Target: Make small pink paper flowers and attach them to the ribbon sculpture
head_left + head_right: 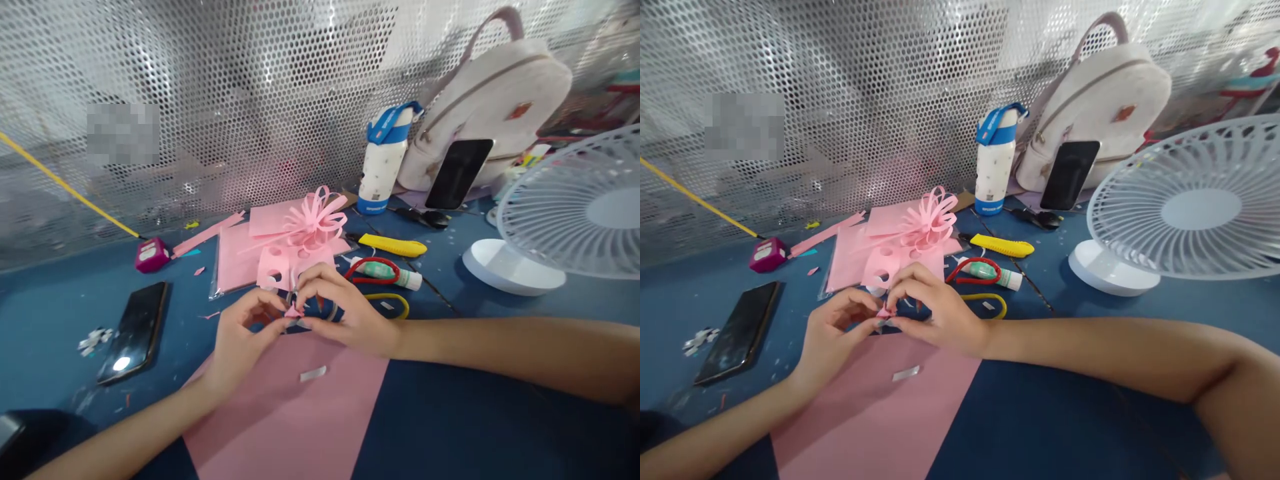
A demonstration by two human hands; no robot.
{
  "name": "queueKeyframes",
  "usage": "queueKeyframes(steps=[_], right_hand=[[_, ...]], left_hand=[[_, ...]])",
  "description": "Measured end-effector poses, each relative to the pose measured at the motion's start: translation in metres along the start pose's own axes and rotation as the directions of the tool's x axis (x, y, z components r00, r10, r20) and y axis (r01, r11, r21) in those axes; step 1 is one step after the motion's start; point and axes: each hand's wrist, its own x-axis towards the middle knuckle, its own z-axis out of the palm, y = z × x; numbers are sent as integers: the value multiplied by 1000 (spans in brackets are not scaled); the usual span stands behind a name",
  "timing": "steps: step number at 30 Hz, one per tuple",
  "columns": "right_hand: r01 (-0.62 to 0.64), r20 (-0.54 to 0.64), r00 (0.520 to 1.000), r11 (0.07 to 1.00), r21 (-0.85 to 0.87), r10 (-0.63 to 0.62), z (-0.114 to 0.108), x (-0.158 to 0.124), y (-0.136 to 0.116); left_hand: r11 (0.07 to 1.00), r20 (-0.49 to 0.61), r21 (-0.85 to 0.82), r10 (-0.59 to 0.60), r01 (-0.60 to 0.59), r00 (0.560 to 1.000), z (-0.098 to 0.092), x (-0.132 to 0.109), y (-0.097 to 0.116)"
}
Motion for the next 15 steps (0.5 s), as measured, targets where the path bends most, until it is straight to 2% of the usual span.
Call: queueKeyframes(steps=[5,9,12,15], right_hand=[[-19,-8,1000,999,30,19,1,0,4],[-33,-15,999,996,80,35,1,2,4],[-37,-25,999,996,79,39,1,3,5],[-33,-45,998,997,66,36,2,3,5]], left_hand=[[1000,19,-7,-23,23,1000,0,0,0],[1000,62,-13,7,-6,998,1,1,-1],[997,96,27,64,-67,993,-1,2,2],[961,17,172,216,-215,976,-10,-2,10]])
